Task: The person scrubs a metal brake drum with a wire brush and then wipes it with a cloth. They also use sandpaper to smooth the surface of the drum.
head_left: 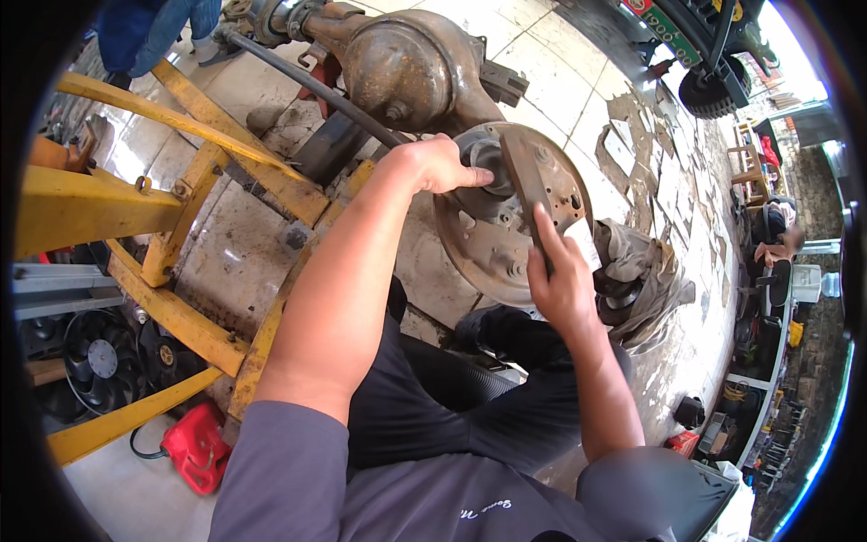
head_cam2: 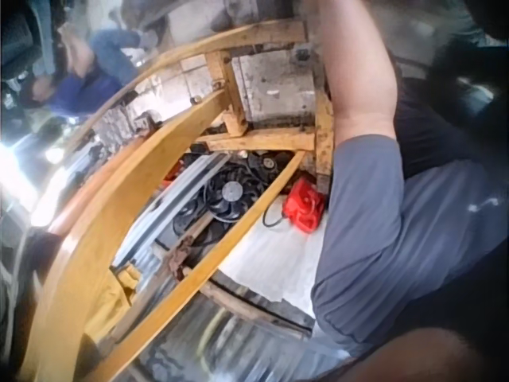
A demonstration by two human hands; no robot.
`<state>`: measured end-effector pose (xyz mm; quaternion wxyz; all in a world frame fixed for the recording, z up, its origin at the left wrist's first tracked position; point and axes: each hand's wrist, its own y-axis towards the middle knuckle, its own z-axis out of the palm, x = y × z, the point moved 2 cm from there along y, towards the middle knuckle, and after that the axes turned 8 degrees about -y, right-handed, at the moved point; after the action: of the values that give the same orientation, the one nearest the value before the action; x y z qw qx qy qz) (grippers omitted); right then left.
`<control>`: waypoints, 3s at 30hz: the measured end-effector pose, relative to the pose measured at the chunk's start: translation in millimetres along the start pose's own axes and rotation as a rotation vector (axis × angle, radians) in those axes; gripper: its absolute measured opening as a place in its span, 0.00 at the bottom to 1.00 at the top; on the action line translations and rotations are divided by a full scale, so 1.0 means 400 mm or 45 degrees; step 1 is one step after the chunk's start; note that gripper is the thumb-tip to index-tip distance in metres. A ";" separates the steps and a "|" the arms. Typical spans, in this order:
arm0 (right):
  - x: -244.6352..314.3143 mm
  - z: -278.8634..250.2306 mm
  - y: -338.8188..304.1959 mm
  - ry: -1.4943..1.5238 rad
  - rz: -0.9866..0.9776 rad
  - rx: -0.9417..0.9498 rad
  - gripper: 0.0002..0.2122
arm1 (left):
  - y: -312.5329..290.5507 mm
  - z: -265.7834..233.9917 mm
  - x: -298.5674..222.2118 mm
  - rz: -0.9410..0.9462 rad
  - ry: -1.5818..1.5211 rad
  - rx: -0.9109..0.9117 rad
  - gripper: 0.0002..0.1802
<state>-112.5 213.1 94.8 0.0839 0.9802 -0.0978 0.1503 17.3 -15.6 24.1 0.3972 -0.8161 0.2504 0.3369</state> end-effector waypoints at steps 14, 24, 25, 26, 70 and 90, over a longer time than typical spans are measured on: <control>-0.028 0.014 -0.010 -0.053 0.072 -0.053 0.28 | -0.042 -0.018 -0.057 -0.140 -0.009 0.082 0.59; -0.011 0.022 0.064 -0.063 -0.037 -0.091 0.28 | -0.040 -0.013 -0.051 -0.082 0.012 0.007 0.46; -0.010 0.023 0.098 -0.039 -0.036 -0.100 0.28 | -0.016 -0.009 -0.036 -0.053 -0.029 0.037 0.43; -0.005 0.027 0.116 -0.029 -0.027 -0.089 0.28 | 0.003 -0.004 -0.013 -0.012 -0.057 0.033 0.42; 0.072 0.066 0.204 -0.144 0.019 0.007 0.23 | -0.015 0.006 0.036 0.158 -0.080 0.052 0.30; 0.078 0.039 0.242 0.055 0.009 0.064 0.23 | -0.053 -0.027 -0.002 0.011 -0.116 0.147 0.33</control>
<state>-99.9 111.3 102.9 0.0606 0.9782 -0.0957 0.1741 35.0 -12.4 40.0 0.4531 -0.7745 0.2549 0.3603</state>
